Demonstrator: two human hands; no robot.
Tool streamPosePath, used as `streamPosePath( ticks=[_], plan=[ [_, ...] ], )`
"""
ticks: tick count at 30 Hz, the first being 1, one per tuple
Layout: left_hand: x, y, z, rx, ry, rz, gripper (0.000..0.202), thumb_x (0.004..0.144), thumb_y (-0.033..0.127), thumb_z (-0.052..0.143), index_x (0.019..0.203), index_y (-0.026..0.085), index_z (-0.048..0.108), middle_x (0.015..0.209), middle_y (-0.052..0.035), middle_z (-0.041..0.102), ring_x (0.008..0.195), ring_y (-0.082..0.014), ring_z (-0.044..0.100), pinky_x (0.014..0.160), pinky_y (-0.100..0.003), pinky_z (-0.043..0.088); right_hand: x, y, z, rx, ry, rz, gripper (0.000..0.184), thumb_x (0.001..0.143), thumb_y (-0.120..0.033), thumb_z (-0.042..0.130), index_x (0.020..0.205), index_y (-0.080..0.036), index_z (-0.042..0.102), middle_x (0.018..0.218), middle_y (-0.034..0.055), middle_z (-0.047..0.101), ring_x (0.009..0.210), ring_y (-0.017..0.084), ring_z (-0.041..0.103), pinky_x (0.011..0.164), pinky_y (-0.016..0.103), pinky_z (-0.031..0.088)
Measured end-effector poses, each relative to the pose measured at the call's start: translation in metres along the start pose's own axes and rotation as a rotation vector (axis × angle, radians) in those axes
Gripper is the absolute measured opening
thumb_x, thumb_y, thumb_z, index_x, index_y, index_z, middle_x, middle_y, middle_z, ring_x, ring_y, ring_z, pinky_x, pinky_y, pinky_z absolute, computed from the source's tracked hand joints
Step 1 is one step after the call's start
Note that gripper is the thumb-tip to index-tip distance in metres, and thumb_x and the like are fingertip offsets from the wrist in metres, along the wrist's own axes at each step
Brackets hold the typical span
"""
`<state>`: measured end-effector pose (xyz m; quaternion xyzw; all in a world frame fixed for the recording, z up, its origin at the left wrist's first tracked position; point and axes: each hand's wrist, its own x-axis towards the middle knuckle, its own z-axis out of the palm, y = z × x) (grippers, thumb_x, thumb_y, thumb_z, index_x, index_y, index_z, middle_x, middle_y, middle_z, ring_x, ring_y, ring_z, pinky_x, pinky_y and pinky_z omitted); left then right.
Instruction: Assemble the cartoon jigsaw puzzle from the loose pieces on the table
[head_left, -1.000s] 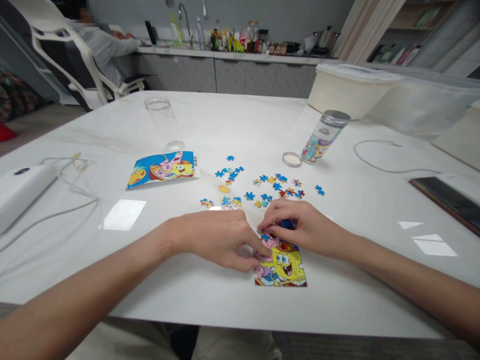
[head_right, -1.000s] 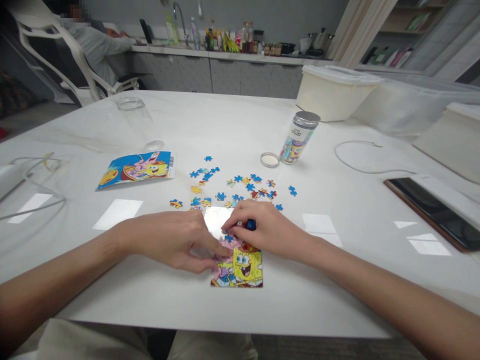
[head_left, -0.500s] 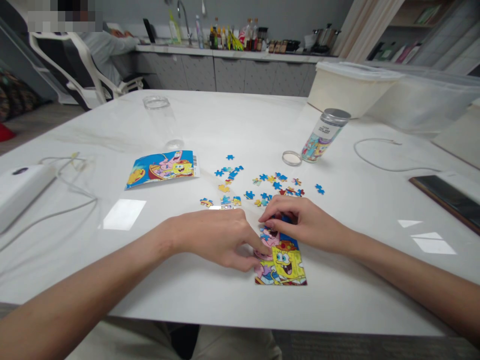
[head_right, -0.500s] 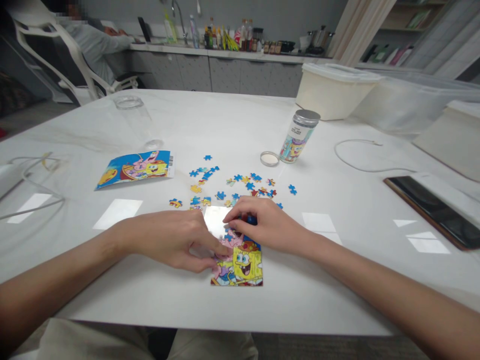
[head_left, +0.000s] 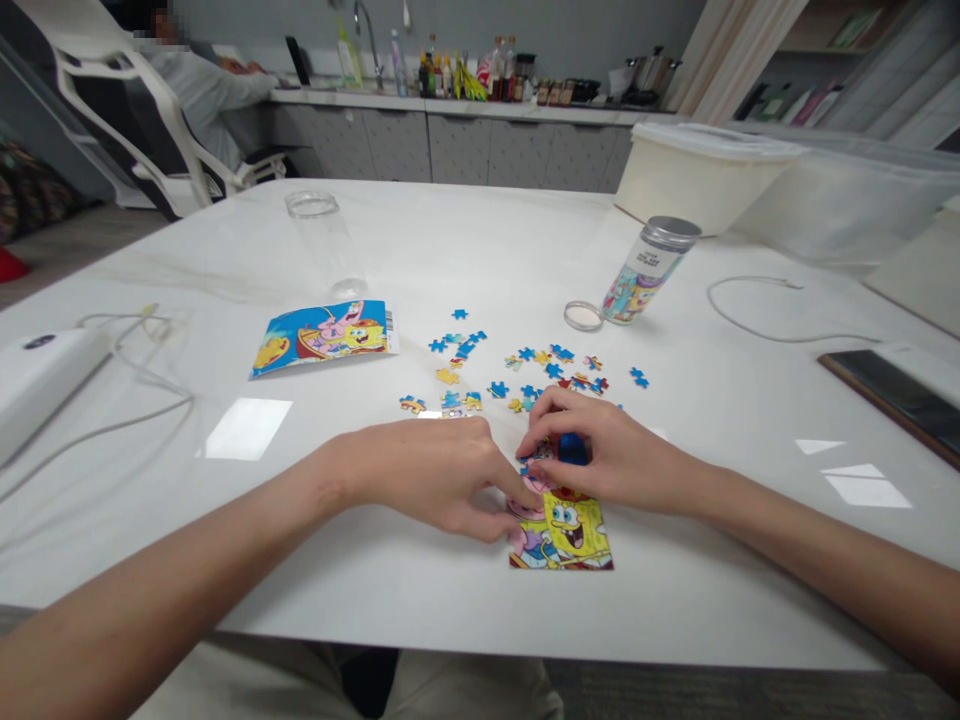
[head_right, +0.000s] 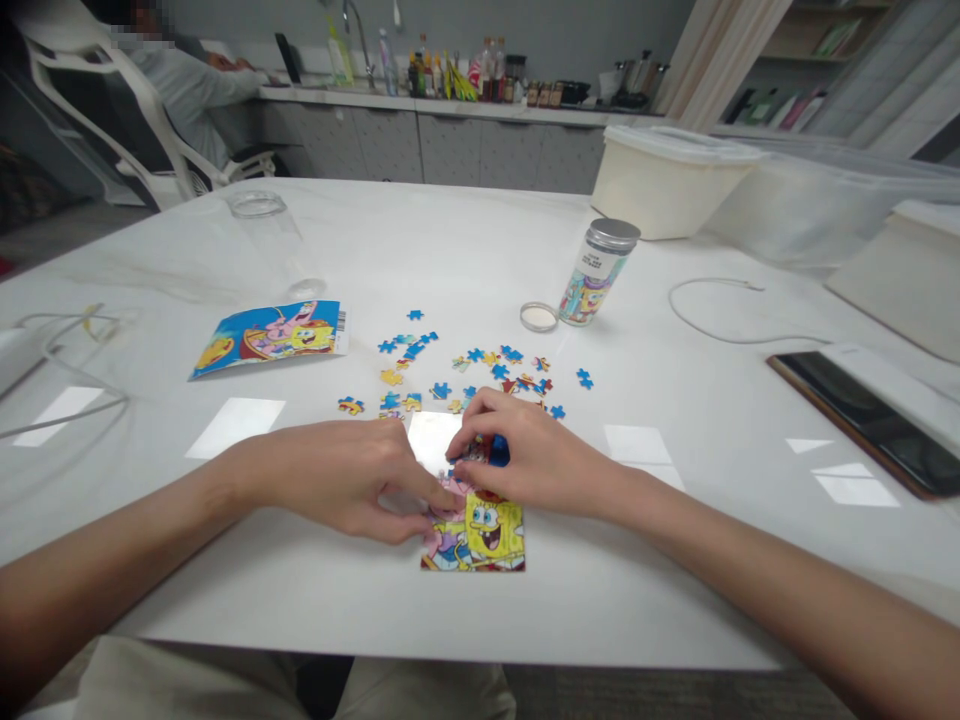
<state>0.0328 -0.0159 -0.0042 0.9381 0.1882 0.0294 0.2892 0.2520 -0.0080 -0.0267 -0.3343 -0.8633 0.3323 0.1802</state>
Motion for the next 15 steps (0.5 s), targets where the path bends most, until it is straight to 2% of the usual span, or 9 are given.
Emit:
streamPosePath(
  ticks=[6, 11, 15],
  plan=[
    [0.0001, -0.0002, -0.0002, -0.020, -0.008, -0.010, 0.028, 0.086, 0.027, 0.062, 0.111, 0.022, 0.073, 0.072, -0.0013, 0.075, 0.051, -0.0100, 0.056, 0.051, -0.021, 0.039, 0.0023, -0.0026, -0.0015, 0.149, -0.023, 0.063, 0.003, 0.077, -0.016, 0.064, 0.077, -0.019, 0.066, 0.084, 0.0020, 0.063, 0.075, 0.013, 0.058, 0.068, 0.027, 0.046],
    [0.0009, -0.0008, -0.0014, -0.073, -0.008, 0.025, 0.027, 0.086, 0.022, 0.062, 0.110, 0.022, 0.073, 0.075, -0.0007, 0.076, 0.053, -0.0098, 0.058, 0.052, -0.021, 0.039, 0.0048, -0.0034, -0.0039, 0.294, 0.002, 0.176, 0.008, 0.079, -0.025, 0.063, 0.077, -0.018, 0.065, 0.069, -0.0005, 0.060, 0.058, 0.010, 0.051, 0.053, 0.024, 0.040],
    [0.0012, -0.0008, -0.0015, -0.087, 0.001, 0.026, 0.025, 0.085, 0.021, 0.061, 0.107, 0.022, 0.074, 0.082, -0.0019, 0.077, 0.056, -0.0103, 0.061, 0.055, -0.021, 0.041, 0.0053, -0.0026, -0.0040, 0.332, 0.060, 0.209, 0.015, 0.080, -0.030, 0.062, 0.084, -0.017, 0.068, 0.071, 0.0008, 0.062, 0.059, 0.011, 0.054, 0.054, 0.025, 0.043]
  ],
)
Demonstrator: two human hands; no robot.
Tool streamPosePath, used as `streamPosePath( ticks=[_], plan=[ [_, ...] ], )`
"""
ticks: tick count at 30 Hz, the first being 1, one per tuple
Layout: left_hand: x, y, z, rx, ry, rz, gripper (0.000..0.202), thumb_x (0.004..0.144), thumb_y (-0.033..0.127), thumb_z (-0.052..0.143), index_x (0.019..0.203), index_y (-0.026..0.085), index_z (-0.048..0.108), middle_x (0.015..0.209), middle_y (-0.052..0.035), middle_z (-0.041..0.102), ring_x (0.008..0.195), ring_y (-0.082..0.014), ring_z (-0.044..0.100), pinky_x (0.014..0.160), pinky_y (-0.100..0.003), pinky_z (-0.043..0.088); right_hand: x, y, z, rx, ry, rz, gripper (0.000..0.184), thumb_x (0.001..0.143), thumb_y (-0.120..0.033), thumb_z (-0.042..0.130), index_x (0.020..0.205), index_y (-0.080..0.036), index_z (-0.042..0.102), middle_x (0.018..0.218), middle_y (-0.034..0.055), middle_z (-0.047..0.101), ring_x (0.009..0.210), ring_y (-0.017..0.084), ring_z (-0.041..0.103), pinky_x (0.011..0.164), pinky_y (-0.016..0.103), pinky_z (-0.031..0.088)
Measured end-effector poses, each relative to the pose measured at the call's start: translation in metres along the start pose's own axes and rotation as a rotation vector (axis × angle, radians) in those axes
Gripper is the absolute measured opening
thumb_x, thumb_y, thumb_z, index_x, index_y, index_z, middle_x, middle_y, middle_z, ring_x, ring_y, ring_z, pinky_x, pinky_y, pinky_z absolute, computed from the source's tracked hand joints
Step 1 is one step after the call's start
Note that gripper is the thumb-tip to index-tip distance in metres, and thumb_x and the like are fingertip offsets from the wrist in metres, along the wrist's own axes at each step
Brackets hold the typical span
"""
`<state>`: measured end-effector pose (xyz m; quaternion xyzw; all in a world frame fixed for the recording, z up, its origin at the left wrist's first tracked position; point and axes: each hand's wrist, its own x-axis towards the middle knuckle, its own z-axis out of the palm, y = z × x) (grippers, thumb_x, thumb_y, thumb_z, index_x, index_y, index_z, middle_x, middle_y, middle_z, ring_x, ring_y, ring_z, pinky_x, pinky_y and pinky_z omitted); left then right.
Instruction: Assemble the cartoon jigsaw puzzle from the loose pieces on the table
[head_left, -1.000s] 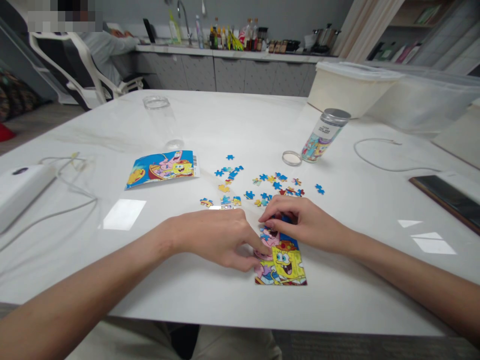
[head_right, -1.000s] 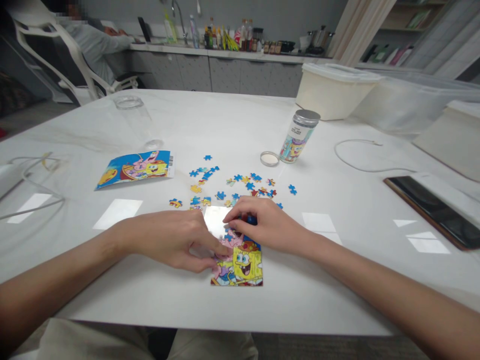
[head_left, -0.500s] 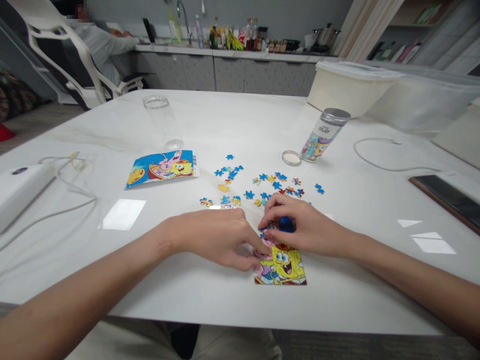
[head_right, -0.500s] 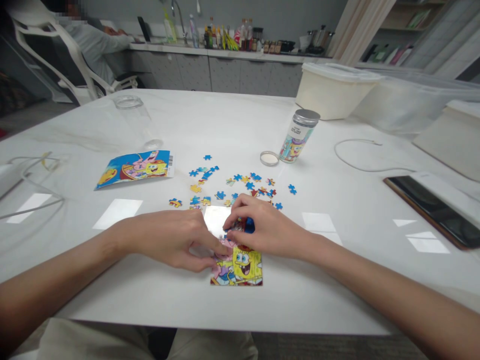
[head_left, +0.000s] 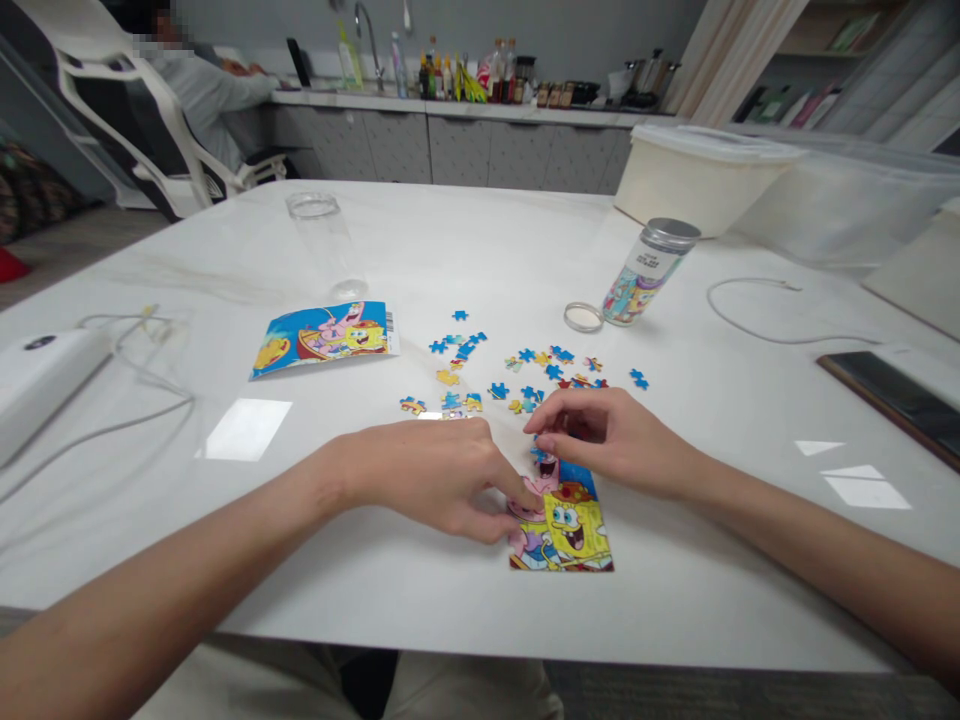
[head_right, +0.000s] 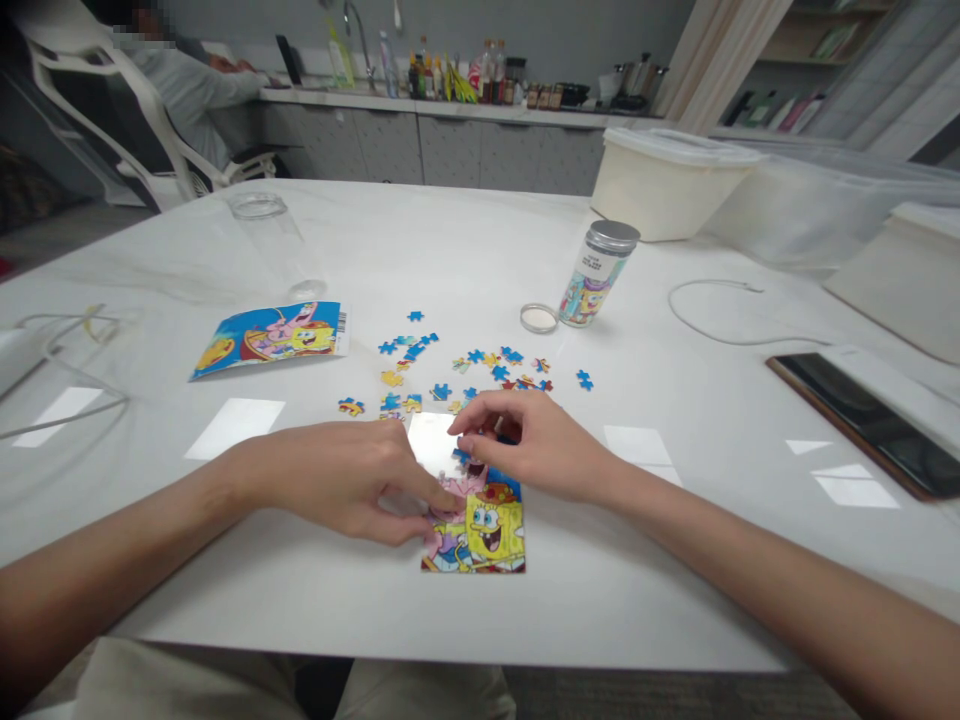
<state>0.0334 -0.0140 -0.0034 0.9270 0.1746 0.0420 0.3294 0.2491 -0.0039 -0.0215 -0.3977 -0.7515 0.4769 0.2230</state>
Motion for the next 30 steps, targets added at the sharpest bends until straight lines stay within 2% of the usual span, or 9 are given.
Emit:
streamPosePath(
  ticks=[10, 15, 17, 19, 21, 23, 27, 30],
  plan=[
    [0.000, 0.002, 0.001, 0.010, 0.024, 0.003, 0.021, 0.088, 0.022, 0.060, 0.103, 0.025, 0.075, 0.083, -0.0009, 0.078, 0.054, -0.0098, 0.062, 0.054, -0.021, 0.043, 0.000, 0.002, -0.001, 0.145, -0.028, 0.033, 0.016, 0.076, -0.029, 0.067, 0.086, -0.019, 0.072, 0.084, 0.0047, 0.071, 0.073, 0.016, 0.066, 0.068, 0.030, 0.055],
    [0.000, 0.002, 0.002, 0.018, 0.032, 0.000, 0.023, 0.089, 0.023, 0.060, 0.107, 0.024, 0.073, 0.084, -0.0002, 0.077, 0.052, -0.0088, 0.059, 0.053, -0.020, 0.041, 0.000, 0.000, 0.001, 0.204, -0.032, 0.071, 0.014, 0.075, -0.028, 0.068, 0.084, -0.018, 0.070, 0.079, 0.0040, 0.070, 0.072, 0.015, 0.066, 0.068, 0.030, 0.056],
    [0.000, 0.002, 0.002, 0.036, 0.043, 0.010, 0.022, 0.089, 0.023, 0.059, 0.106, 0.023, 0.073, 0.078, 0.0007, 0.076, 0.049, -0.0081, 0.056, 0.051, -0.020, 0.040, 0.001, 0.000, 0.001, 0.197, -0.017, 0.071, 0.013, 0.075, -0.028, 0.067, 0.082, -0.018, 0.069, 0.077, 0.0037, 0.069, 0.070, 0.015, 0.066, 0.068, 0.031, 0.056],
    [0.000, 0.001, 0.003, 0.124, 0.106, -0.008, 0.021, 0.089, 0.024, 0.056, 0.100, 0.023, 0.074, 0.063, 0.0021, 0.072, 0.045, -0.0084, 0.052, 0.048, -0.020, 0.037, 0.002, 0.001, -0.001, 0.148, 0.044, 0.045, 0.013, 0.075, -0.028, 0.067, 0.081, -0.018, 0.068, 0.077, 0.0040, 0.069, 0.069, 0.015, 0.065, 0.065, 0.031, 0.054],
    [-0.001, -0.002, 0.003, 0.305, 0.198, -0.056, 0.021, 0.088, 0.022, 0.053, 0.091, 0.022, 0.073, 0.051, 0.0030, 0.063, 0.042, -0.0094, 0.049, 0.044, -0.022, 0.031, 0.005, 0.004, -0.007, 0.084, 0.164, 0.007, 0.014, 0.075, -0.030, 0.068, 0.081, -0.018, 0.066, 0.079, 0.0045, 0.069, 0.069, 0.015, 0.063, 0.062, 0.030, 0.052],
    [-0.003, -0.005, 0.002, 0.520, 0.261, -0.100, 0.021, 0.087, 0.019, 0.049, 0.081, 0.019, 0.070, 0.048, 0.0025, 0.059, 0.040, -0.0102, 0.046, 0.042, -0.025, 0.024, 0.009, 0.009, -0.017, 0.019, 0.303, -0.016, 0.016, 0.077, -0.032, 0.067, 0.082, -0.018, 0.063, 0.079, 0.0047, 0.069, 0.068, 0.015, 0.062, 0.060, 0.030, 0.051],
    [-0.009, -0.013, -0.003, 0.801, 0.214, -0.138, 0.021, 0.086, 0.017, 0.045, 0.072, 0.018, 0.061, 0.044, 0.0027, 0.053, 0.035, -0.0104, 0.037, 0.042, -0.030, 0.016, 0.017, 0.019, -0.040, -0.236, 0.460, -0.063, 0.010, 0.078, -0.027, 0.063, 0.078, -0.017, 0.064, 0.074, 0.0040, 0.068, 0.061, 0.013, 0.057, 0.057, 0.029, 0.045],
    [-0.015, -0.018, -0.009, 0.879, 0.143, -0.145, 0.024, 0.087, 0.020, 0.043, 0.068, 0.019, 0.058, 0.043, 0.0021, 0.051, 0.034, -0.0112, 0.037, 0.042, -0.032, 0.016, 0.021, 0.024, -0.055, -0.347, 0.399, -0.120, 0.008, 0.077, -0.024, 0.061, 0.075, -0.017, 0.065, 0.069, 0.0021, 0.066, 0.057, 0.011, 0.052, 0.056, 0.028, 0.042]
  ],
)
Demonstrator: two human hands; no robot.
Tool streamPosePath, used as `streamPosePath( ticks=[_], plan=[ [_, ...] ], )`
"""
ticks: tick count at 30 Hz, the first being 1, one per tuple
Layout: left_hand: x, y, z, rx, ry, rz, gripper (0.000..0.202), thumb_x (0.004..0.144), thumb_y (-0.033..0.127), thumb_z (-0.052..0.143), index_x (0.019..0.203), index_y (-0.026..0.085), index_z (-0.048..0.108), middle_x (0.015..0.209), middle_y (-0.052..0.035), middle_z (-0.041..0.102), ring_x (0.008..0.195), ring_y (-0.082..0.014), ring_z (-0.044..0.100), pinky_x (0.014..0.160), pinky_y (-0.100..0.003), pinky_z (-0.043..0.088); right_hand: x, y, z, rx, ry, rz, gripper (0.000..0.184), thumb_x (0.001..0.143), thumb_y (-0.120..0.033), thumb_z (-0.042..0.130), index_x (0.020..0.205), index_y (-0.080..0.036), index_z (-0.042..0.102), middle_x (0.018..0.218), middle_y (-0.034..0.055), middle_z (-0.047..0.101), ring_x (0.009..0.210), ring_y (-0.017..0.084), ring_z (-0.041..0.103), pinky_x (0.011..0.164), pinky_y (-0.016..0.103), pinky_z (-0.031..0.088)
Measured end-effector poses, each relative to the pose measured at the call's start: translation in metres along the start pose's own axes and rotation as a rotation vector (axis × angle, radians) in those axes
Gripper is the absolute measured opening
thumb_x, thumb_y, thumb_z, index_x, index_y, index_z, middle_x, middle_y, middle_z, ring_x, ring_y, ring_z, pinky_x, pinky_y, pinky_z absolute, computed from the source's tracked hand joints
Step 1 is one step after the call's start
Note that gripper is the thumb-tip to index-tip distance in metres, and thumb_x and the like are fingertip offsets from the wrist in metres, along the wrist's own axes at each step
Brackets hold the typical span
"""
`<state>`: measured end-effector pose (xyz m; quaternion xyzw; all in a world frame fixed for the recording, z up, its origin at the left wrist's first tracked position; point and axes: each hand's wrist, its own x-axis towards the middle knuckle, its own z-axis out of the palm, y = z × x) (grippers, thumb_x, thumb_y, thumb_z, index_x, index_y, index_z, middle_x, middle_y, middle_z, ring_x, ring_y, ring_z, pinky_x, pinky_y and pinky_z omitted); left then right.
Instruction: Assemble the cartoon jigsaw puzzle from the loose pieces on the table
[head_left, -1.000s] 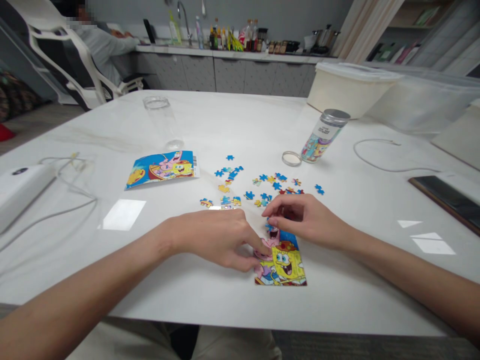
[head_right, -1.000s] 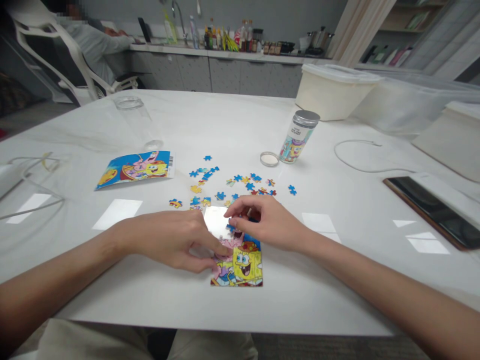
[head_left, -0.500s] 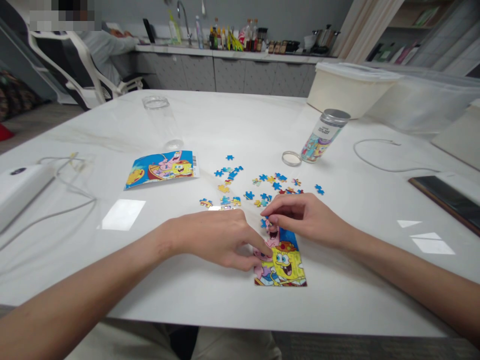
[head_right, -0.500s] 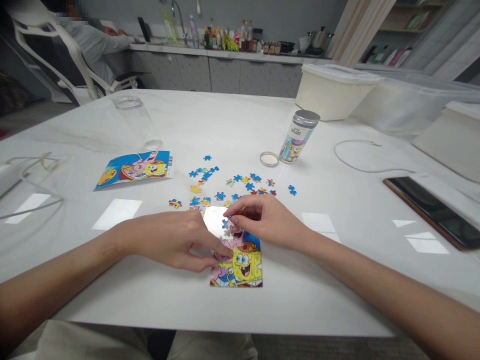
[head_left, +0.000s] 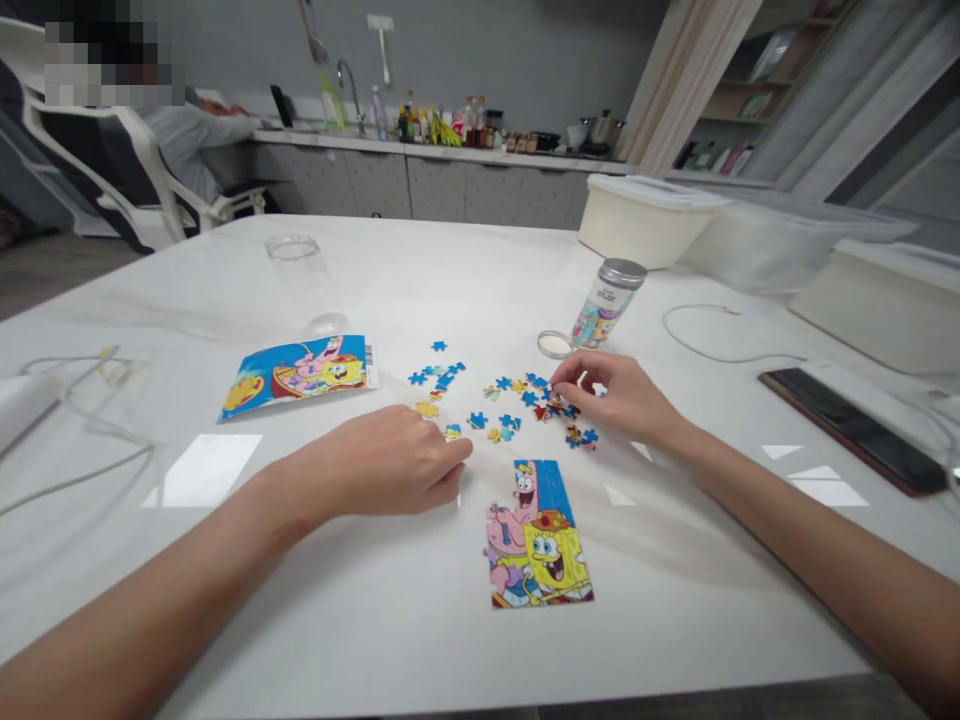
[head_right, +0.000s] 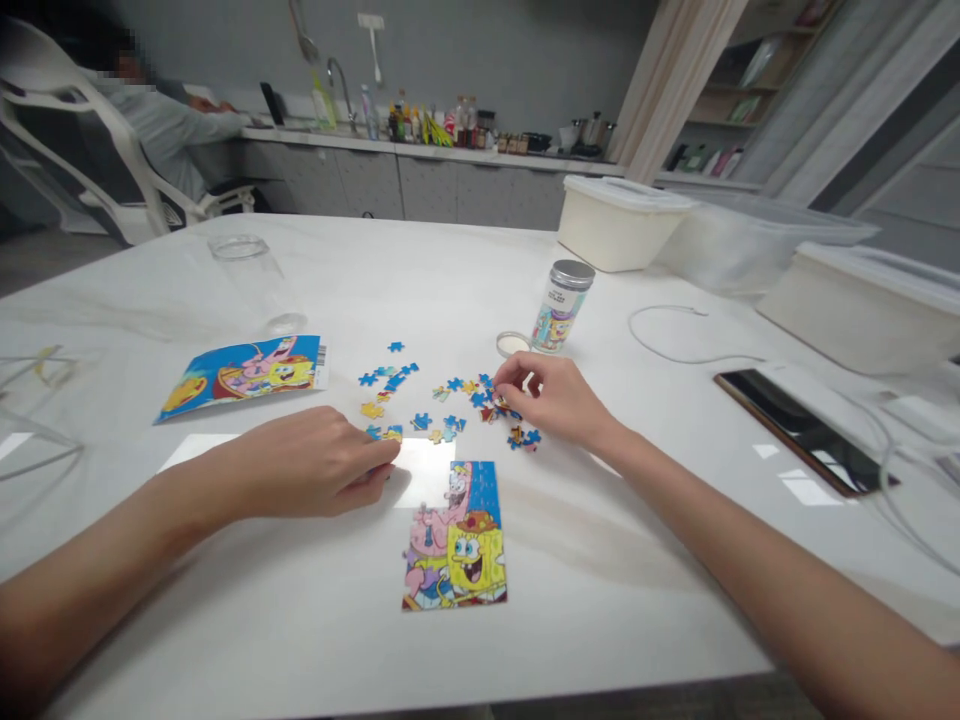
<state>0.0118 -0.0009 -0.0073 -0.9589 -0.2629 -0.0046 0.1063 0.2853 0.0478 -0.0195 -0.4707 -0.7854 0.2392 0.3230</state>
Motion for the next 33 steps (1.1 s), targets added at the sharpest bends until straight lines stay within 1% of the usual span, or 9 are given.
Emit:
streamPosePath(
  ticks=[4, 8, 12, 16, 19, 22, 25, 28, 33],
  plan=[
    [-0.005, -0.011, 0.001, 0.051, -0.004, -0.025, 0.026, 0.086, 0.019, 0.042, 0.064, 0.020, 0.054, 0.043, 0.0010, 0.052, 0.034, -0.0118, 0.041, 0.042, -0.031, 0.019, 0.004, 0.007, -0.008, 0.002, -0.132, -0.053, 0.009, 0.076, -0.024, 0.060, 0.073, -0.017, 0.066, 0.068, 0.0019, 0.066, 0.061, 0.012, 0.054, 0.056, 0.027, 0.039],
    [-0.008, -0.017, 0.001, 0.086, 0.025, -0.077, 0.028, 0.086, 0.022, 0.043, 0.060, 0.020, 0.053, 0.041, 0.0009, 0.050, 0.033, -0.0119, 0.040, 0.041, -0.030, 0.018, 0.003, 0.008, -0.006, 0.065, -0.238, -0.038, 0.011, 0.078, -0.026, 0.062, 0.077, -0.017, 0.068, 0.068, 0.0018, 0.067, 0.060, 0.011, 0.053, 0.055, 0.026, 0.038],
    [-0.009, -0.015, -0.002, 0.056, 0.004, -0.083, 0.026, 0.085, 0.020, 0.042, 0.061, 0.020, 0.053, 0.042, 0.0011, 0.051, 0.033, -0.0114, 0.039, 0.042, -0.030, 0.017, -0.001, 0.003, 0.001, 0.214, -0.319, 0.002, 0.012, 0.078, -0.028, 0.065, 0.078, -0.016, 0.068, 0.075, 0.0035, 0.069, 0.064, 0.011, 0.056, 0.058, 0.026, 0.042],
    [-0.006, -0.006, -0.004, -0.016, -0.001, -0.045, 0.025, 0.087, 0.019, 0.040, 0.066, 0.020, 0.054, 0.043, 0.0024, 0.051, 0.034, -0.0105, 0.039, 0.042, -0.030, 0.019, -0.006, -0.005, 0.008, 0.389, -0.390, 0.111, 0.015, 0.079, -0.031, 0.067, 0.083, -0.016, 0.067, 0.071, 0.0016, 0.066, 0.061, 0.010, 0.058, 0.049, 0.023, 0.042],
    [-0.002, 0.001, -0.001, -0.032, 0.077, -0.050, 0.029, 0.092, 0.023, 0.036, 0.071, 0.020, 0.055, 0.042, 0.0041, 0.048, 0.033, -0.0103, 0.036, 0.041, -0.030, 0.019, -0.008, -0.012, 0.010, 0.517, -0.409, 0.156, 0.017, 0.078, -0.032, 0.070, 0.083, -0.017, 0.067, 0.070, -0.0005, 0.065, 0.059, 0.009, 0.060, 0.050, 0.022, 0.046],
    [0.003, 0.008, 0.006, -0.034, 0.184, -0.132, 0.031, 0.096, 0.031, 0.036, 0.080, 0.018, 0.058, 0.041, 0.0054, 0.047, 0.033, -0.0110, 0.039, 0.040, -0.027, 0.019, -0.009, -0.017, 0.012, 0.602, -0.424, 0.173, 0.019, 0.075, -0.033, 0.074, 0.081, -0.017, 0.066, 0.068, -0.0015, 0.066, 0.057, 0.009, 0.060, 0.055, 0.024, 0.051],
    [0.007, 0.014, 0.014, -0.062, 0.305, -0.162, 0.036, 0.100, 0.036, 0.033, 0.089, 0.017, 0.062, 0.039, 0.0060, 0.049, 0.033, -0.0109, 0.043, 0.039, -0.024, 0.021, -0.011, -0.019, 0.014, 0.617, -0.440, 0.181, 0.019, 0.075, -0.031, 0.075, 0.082, -0.016, 0.065, 0.067, -0.0014, 0.066, 0.058, 0.010, 0.062, 0.059, 0.025, 0.053],
    [0.009, 0.020, 0.020, -0.104, 0.391, -0.156, 0.036, 0.101, 0.038, 0.033, 0.097, 0.017, 0.063, 0.043, 0.0053, 0.056, 0.035, -0.0106, 0.048, 0.040, -0.023, 0.025, -0.012, -0.018, 0.016, 0.612, -0.433, 0.179, 0.017, 0.075, -0.028, 0.075, 0.084, -0.016, 0.066, 0.068, -0.0015, 0.067, 0.058, 0.009, 0.062, 0.059, 0.025, 0.052],
    [0.011, 0.026, 0.023, -0.140, 0.461, -0.149, 0.036, 0.101, 0.038, 0.036, 0.093, 0.018, 0.065, 0.042, 0.0049, 0.057, 0.034, -0.0119, 0.051, 0.038, -0.023, 0.027, -0.014, -0.023, 0.020, 0.626, -0.436, 0.164, 0.014, 0.076, -0.024, 0.073, 0.083, -0.016, 0.065, 0.067, -0.0019, 0.066, 0.057, 0.008, 0.060, 0.058, 0.023, 0.050]
  ],
)
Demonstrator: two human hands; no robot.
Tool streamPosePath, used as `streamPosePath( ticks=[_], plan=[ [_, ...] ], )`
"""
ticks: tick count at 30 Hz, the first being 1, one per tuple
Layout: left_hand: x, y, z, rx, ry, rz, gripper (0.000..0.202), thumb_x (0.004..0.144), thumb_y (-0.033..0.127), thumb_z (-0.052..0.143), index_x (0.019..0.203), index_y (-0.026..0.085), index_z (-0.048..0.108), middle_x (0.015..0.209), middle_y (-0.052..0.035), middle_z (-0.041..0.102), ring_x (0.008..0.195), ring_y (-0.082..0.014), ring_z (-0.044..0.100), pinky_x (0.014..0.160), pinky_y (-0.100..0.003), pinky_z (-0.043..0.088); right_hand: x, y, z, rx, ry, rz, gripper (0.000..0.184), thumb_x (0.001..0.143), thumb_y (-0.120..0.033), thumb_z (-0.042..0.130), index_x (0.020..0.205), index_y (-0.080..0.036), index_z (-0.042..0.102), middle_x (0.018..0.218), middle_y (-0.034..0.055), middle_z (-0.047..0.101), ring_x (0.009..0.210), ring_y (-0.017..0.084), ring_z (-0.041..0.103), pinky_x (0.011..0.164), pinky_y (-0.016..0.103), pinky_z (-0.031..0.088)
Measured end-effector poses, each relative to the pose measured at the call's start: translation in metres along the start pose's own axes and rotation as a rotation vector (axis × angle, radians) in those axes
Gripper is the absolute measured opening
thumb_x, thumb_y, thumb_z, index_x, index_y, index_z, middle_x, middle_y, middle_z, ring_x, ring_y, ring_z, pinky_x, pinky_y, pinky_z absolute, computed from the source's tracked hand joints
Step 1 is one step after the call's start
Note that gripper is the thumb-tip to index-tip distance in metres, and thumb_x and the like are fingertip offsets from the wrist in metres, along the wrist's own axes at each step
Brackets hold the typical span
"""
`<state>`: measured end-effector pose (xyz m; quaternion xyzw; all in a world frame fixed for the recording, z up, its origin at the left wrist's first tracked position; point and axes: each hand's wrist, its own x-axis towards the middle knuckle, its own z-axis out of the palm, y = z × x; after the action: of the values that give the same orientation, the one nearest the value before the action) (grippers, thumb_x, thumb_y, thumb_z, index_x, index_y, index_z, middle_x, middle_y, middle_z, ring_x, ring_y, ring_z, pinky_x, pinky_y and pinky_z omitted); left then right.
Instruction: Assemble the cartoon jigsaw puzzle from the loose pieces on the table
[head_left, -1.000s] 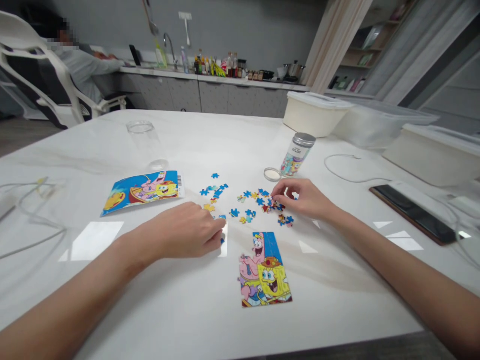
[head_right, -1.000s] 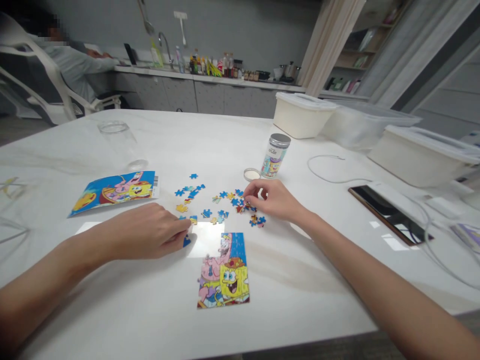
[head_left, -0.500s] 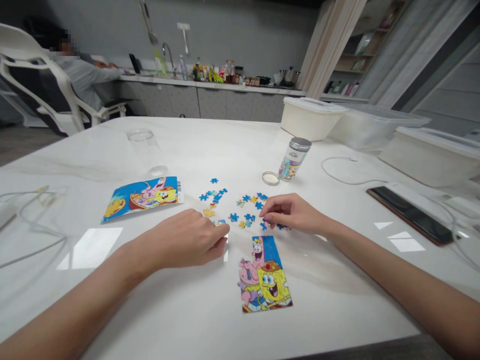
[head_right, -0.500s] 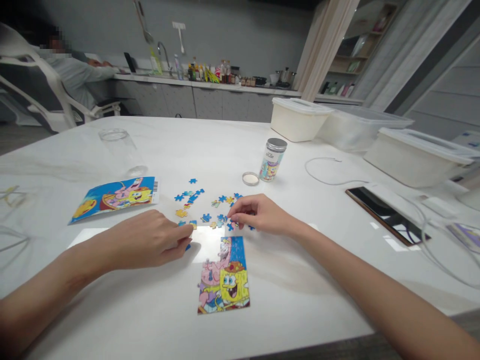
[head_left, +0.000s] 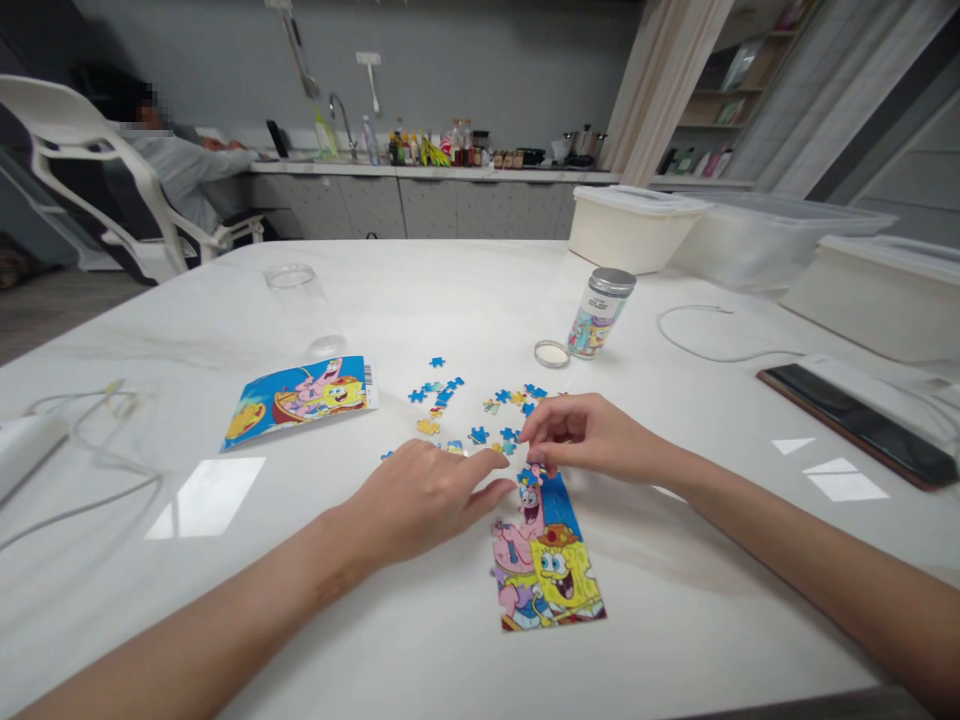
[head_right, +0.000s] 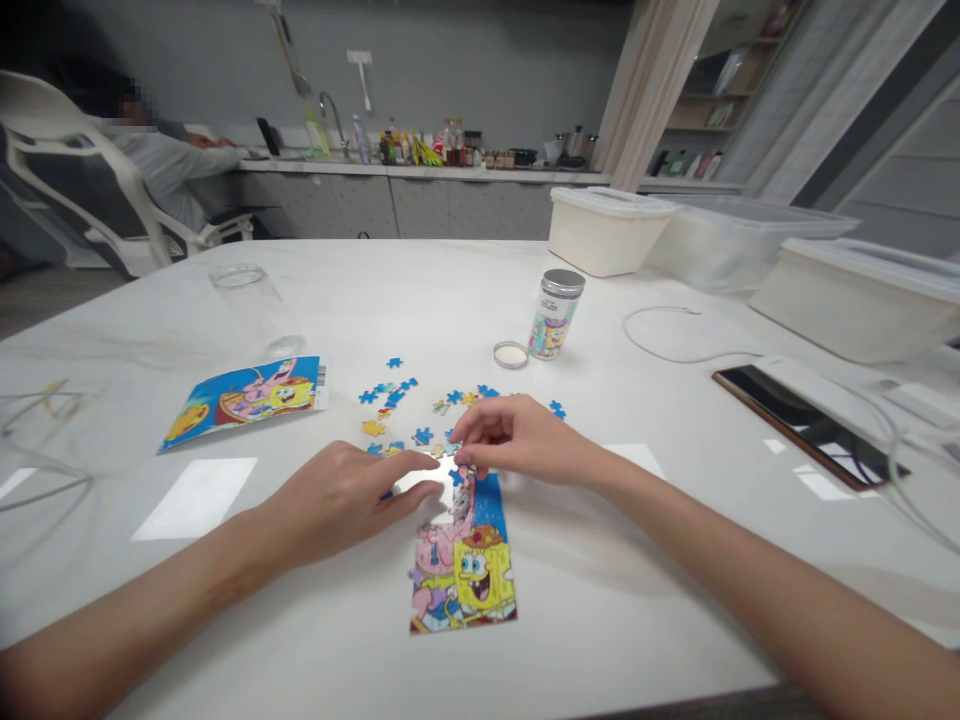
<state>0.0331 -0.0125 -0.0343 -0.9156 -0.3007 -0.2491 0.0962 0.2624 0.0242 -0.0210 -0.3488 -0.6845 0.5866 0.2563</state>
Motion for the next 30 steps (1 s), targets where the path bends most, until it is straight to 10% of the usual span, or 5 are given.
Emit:
streamPosePath(
  ticks=[30],
  plan=[
    [0.004, -0.005, -0.004, 0.010, -0.075, 0.014, 0.031, 0.100, 0.024, 0.032, 0.098, 0.018, 0.062, 0.047, 0.0058, 0.056, 0.037, -0.0087, 0.047, 0.039, -0.023, 0.026, -0.004, 0.000, 0.015, 0.121, 0.035, 0.101, 0.022, 0.067, -0.024, 0.080, 0.080, -0.019, 0.064, 0.069, 0.0020, 0.072, 0.070, 0.016, 0.071, 0.066, 0.027, 0.054]
  ],
)
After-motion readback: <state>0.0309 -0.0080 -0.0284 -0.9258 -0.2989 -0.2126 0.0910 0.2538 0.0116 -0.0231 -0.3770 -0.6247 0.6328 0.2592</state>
